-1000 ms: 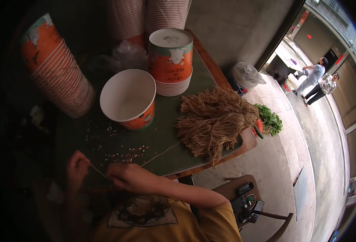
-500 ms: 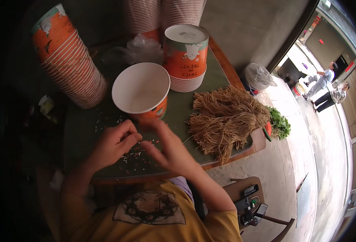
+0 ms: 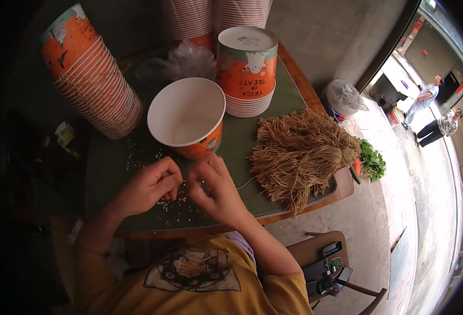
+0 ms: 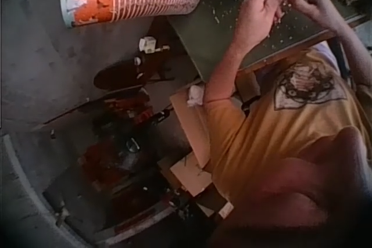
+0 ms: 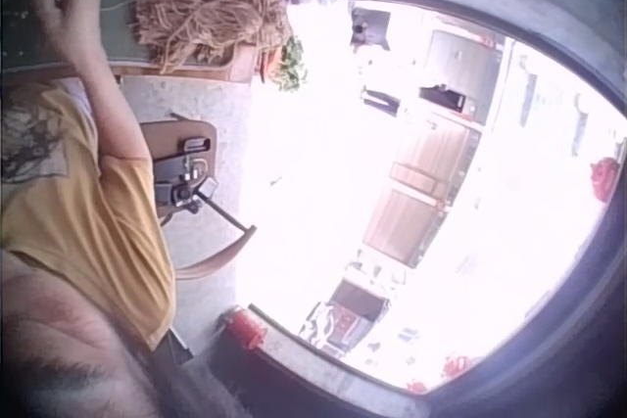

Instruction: Thread string through pre-punched holes in paper buckets to attach handles or decorations.

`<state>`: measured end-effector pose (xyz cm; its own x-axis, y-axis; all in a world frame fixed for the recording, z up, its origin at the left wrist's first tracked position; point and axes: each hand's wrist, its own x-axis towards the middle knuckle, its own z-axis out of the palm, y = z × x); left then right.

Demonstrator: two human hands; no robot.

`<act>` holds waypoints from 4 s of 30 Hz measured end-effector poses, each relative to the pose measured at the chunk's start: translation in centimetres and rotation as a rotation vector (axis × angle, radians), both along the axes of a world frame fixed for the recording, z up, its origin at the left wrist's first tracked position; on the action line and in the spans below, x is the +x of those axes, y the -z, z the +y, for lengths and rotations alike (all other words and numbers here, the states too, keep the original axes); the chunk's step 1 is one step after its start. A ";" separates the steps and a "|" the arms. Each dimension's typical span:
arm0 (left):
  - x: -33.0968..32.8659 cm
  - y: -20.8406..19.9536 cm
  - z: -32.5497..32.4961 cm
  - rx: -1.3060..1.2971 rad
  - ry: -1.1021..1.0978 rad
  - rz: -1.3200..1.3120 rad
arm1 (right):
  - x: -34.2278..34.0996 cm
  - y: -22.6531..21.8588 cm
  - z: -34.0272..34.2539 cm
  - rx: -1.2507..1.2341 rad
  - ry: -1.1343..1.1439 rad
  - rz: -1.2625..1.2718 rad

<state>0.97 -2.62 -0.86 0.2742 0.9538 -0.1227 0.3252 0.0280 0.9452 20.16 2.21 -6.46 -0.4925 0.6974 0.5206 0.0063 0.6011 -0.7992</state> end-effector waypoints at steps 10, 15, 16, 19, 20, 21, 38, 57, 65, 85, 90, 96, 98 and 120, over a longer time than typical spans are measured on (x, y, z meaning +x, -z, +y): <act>1.2 -1.5 0.2 0.116 -0.006 0.217 | 0.1 0.1 -0.8 -0.641 -0.147 0.256; 1.2 -0.9 0.6 0.311 0.009 0.326 | 0.4 -0.3 -0.2 -0.614 -0.114 0.084; 1.2 -0.6 0.8 0.312 0.012 0.327 | 0.6 -0.3 -0.3 -0.615 -0.106 0.091; 1.3 -0.4 1.7 0.687 -0.009 0.400 | 0.2 0.3 -0.2 -0.486 0.032 0.148; 1.4 -1.0 2.3 0.889 -0.075 0.575 | 0.0 0.5 0.0 -0.486 0.036 0.150; 1.5 -1.4 3.1 1.090 -0.144 0.751 | -0.3 0.8 0.2 -0.431 0.140 0.133; 1.7 -0.1 5.0 0.770 -0.021 0.554 | -2.2 2.8 2.0 -0.212 0.310 0.185; -0.5 -1.2 10.4 -0.088 0.267 0.175 | -2.5 1.8 2.2 -0.206 0.436 0.005; 0.3 -1.6 9.7 0.142 0.123 0.393 | -1.3 0.5 2.0 -0.262 0.413 0.040; 1.2 -1.1 6.4 0.007 0.088 -0.153 | -0.7 -3.3 3.0 -0.721 0.062 0.203; 1.2 -0.1 7.3 0.025 0.038 -0.181 | 0.0 -3.8 3.0 -0.724 0.038 0.165; 1.6 -1.2 6.6 -0.054 -0.022 -0.164 | 3.5 -5.1 3.0 -0.550 -0.085 0.119; 1.6 -1.3 6.7 -0.047 -0.046 -0.172 | 3.1 -6.5 3.1 -0.513 -0.117 0.107; 1.4 -1.1 7.5 -0.114 0.124 -0.177 | 2.5 -4.0 3.3 -0.160 0.241 -0.075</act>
